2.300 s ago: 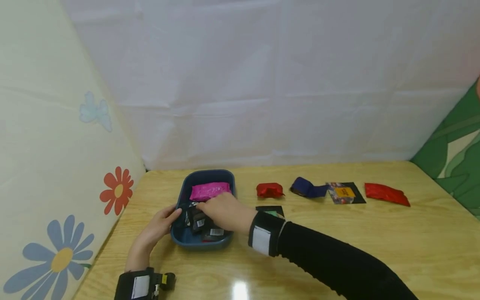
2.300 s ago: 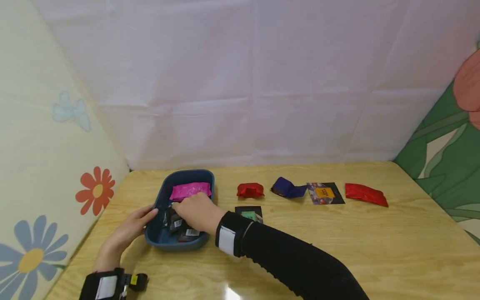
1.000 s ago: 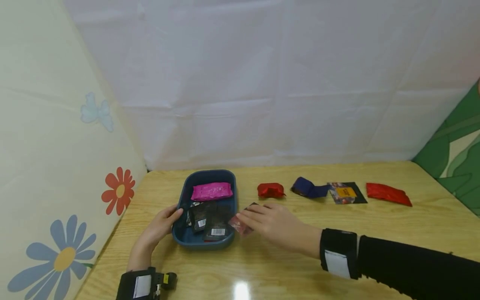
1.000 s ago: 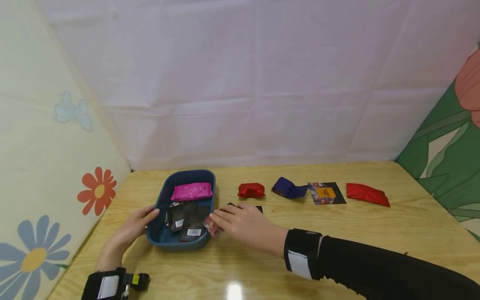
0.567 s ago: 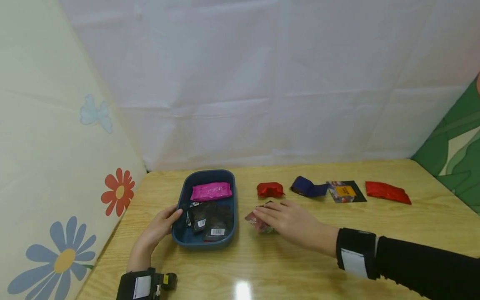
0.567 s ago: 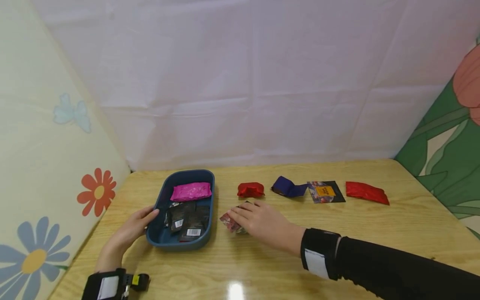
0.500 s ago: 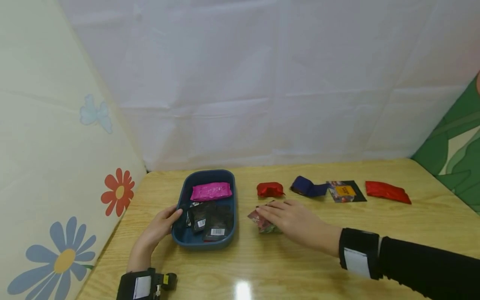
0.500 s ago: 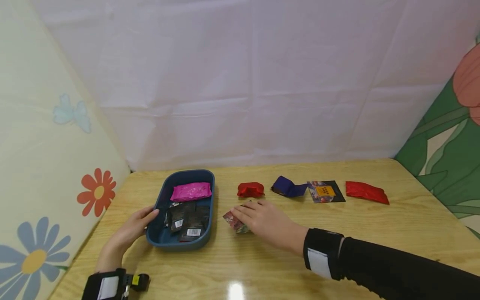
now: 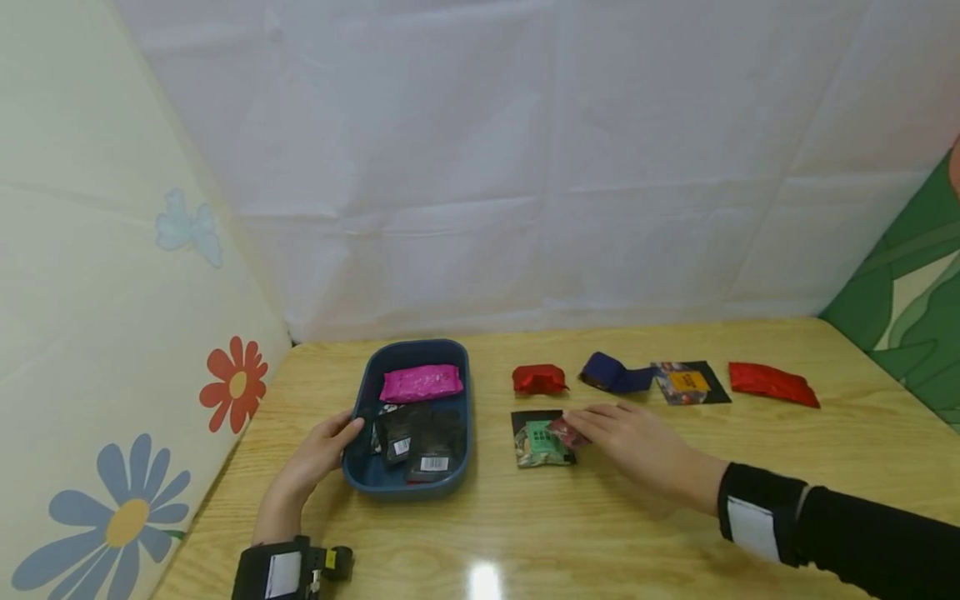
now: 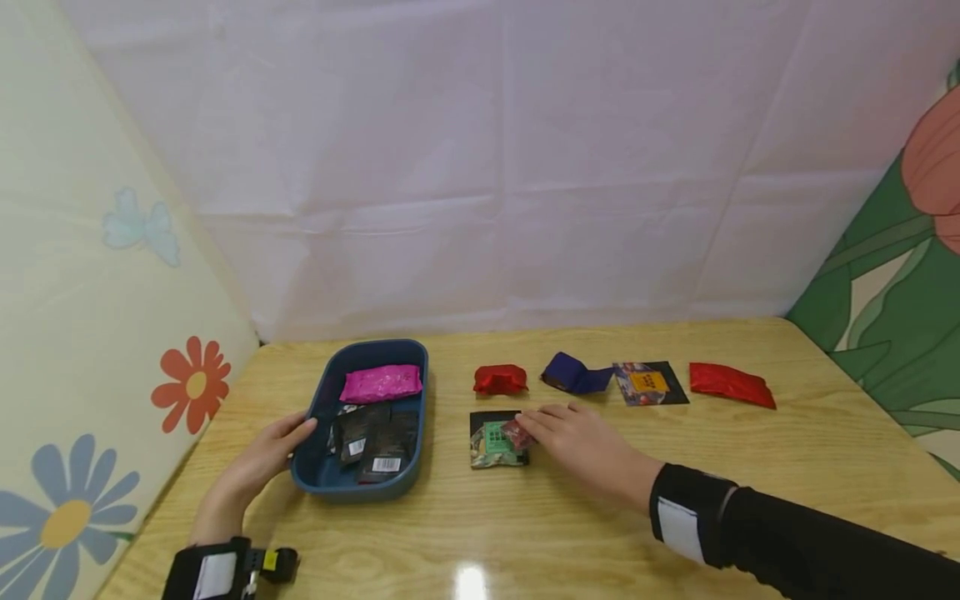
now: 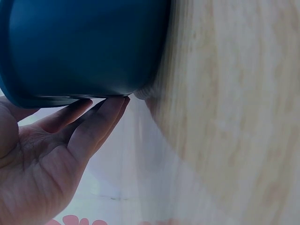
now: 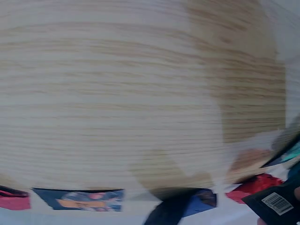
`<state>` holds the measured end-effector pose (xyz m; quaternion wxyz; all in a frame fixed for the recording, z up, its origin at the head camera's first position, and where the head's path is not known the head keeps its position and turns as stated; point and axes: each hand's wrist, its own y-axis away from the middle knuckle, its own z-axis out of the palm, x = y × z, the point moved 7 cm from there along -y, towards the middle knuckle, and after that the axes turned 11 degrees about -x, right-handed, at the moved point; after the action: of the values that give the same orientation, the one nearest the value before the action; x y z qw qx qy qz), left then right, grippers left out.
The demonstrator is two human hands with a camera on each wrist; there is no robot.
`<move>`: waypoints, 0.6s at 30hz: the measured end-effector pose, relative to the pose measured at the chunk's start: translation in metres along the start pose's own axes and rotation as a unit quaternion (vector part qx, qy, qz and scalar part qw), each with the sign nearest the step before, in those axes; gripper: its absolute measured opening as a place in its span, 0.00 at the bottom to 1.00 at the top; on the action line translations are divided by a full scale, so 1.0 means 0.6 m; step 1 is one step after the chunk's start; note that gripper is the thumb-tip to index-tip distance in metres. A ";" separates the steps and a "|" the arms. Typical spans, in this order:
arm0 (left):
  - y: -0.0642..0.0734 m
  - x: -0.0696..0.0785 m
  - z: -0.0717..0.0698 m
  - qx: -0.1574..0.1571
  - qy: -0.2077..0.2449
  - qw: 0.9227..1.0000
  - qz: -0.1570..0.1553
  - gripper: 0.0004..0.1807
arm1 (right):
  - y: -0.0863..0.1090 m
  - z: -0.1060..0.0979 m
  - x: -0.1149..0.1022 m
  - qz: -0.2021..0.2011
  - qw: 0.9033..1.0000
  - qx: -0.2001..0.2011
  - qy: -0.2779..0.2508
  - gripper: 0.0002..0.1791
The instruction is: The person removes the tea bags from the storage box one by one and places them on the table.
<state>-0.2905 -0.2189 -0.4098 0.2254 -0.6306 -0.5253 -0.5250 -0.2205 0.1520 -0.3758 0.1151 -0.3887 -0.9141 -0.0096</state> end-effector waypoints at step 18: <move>-0.001 0.001 0.000 -0.001 -0.002 1.000 0.002 0.30 | 0.030 0.041 0.058 0.030 0.999 0.023 0.003 0.26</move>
<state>-0.2912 -0.2181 -0.4093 0.2250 -0.6329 -0.5240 -0.5236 -0.2359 0.1922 -0.3933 0.1270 -0.4129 -0.9018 0.0132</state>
